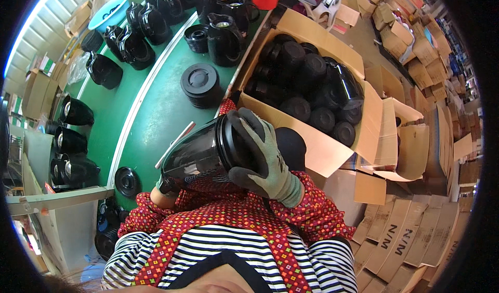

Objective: The person repeatedly picks up black kettle bodies and lids from a table and a cardboard box, inserts a metal rod into the kettle, and secures the lid. The assembled kettles are placed back on the table. The process is repeated for multiple units.

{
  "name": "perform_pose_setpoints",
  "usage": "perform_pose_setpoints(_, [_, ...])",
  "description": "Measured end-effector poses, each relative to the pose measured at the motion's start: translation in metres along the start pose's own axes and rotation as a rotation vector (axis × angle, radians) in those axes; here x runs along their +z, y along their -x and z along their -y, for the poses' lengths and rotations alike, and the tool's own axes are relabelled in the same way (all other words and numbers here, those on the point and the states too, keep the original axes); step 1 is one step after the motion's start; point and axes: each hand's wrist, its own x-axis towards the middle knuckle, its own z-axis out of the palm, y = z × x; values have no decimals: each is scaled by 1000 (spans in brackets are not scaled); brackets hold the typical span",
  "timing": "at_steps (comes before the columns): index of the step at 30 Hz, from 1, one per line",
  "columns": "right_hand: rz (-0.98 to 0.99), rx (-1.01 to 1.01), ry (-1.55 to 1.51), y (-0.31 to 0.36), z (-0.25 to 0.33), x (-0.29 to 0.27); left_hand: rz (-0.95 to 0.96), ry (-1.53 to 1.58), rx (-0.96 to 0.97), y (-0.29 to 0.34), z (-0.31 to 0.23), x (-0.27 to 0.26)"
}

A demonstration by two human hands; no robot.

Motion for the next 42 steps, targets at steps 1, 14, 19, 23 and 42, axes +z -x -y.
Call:
perform_pose_setpoints(1, [-11,13,-11,6,3,-4,-18,-35,12,1,-8,3])
perform_pose_setpoints(14, [25,498,-737,57,-22,-37,-373,-817,417,5,-97,7])
perform_pose_setpoints(19, [-122,-203,2,44,13,-40,-195,101,-99,7,-78,8])
perform_pose_setpoints(23, [-242,-38,-472,42,15,-8,-315,-619,316,6,-107,28])
perform_pose_setpoints(42, [-142,187,-562,91,32,-11,81,-1209,791,22,-172,40])
